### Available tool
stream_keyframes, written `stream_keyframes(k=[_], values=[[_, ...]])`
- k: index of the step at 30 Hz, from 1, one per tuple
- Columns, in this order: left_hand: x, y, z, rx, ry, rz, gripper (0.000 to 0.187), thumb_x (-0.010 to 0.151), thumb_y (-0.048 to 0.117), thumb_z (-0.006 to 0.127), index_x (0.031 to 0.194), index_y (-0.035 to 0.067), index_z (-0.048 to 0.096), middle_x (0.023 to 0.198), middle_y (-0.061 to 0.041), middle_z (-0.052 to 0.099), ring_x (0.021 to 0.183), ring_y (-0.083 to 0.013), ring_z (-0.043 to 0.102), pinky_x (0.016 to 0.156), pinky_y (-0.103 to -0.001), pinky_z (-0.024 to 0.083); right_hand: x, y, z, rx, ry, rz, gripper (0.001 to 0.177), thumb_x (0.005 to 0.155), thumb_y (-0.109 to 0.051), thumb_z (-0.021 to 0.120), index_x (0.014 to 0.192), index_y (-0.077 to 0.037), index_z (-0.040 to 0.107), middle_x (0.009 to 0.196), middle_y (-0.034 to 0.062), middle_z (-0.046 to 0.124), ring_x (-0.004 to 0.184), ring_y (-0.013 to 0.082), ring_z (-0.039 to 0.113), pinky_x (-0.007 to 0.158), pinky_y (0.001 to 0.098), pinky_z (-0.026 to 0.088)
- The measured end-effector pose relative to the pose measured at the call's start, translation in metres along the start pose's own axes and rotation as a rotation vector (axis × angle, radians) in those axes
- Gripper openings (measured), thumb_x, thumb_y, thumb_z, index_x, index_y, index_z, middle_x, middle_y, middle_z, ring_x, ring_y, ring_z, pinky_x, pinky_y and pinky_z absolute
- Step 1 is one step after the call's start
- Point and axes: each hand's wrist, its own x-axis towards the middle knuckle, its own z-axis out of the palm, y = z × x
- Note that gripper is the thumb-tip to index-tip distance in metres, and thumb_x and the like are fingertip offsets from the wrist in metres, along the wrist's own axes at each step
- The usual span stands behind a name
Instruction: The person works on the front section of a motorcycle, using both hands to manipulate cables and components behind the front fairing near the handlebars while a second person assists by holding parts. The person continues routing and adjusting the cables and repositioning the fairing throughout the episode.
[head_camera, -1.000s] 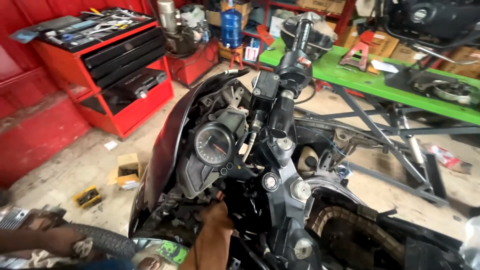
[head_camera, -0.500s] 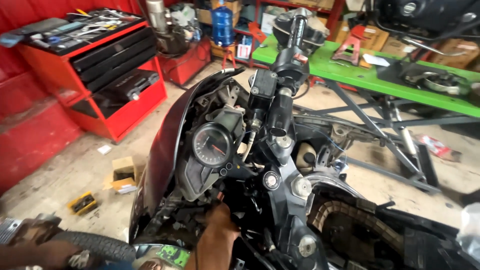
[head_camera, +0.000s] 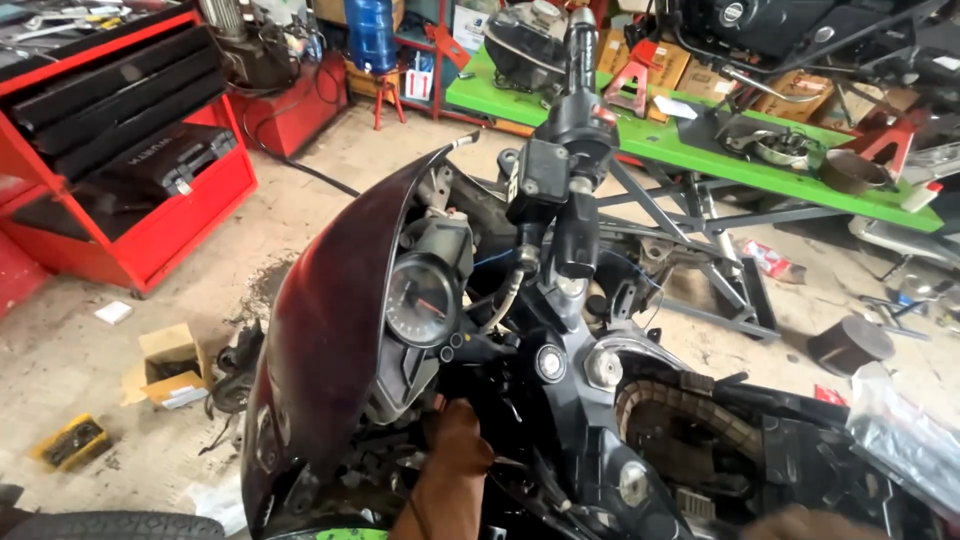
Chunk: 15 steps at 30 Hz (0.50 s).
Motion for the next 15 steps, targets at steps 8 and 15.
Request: stream_keyframes(k=[8,15], values=[[-0.005,0.018,-0.002,0.224,-0.067,0.048,0.037,0.1,0.029,0.043,0.112,0.007,0.07,0.115,-0.015,0.07,0.105,-0.0344,0.066,0.094,-0.046,0.055,0.223,-0.258,0.145,-0.254,-0.682,-0.177,0.036,0.101,-0.028,0.057,0.127,-0.006,0.069,0.123,0.0119,0.071,0.113,0.0347,0.067,0.093,0.0447,0.049],[-0.033,-0.036,0.016,0.438,-0.147,0.078,0.039,0.1,0.03,0.041,0.114,0.007,0.069,0.116,-0.015,0.07,0.107,-0.0335,0.066,0.094,-0.045,0.055,0.249,-0.182,0.228,-0.647,-1.092,-0.264,0.032,0.086,-0.027,0.065,0.11,-0.008,0.071,0.112,0.0165,0.069,0.11,0.0385,0.064,0.095,0.0473,0.05]])
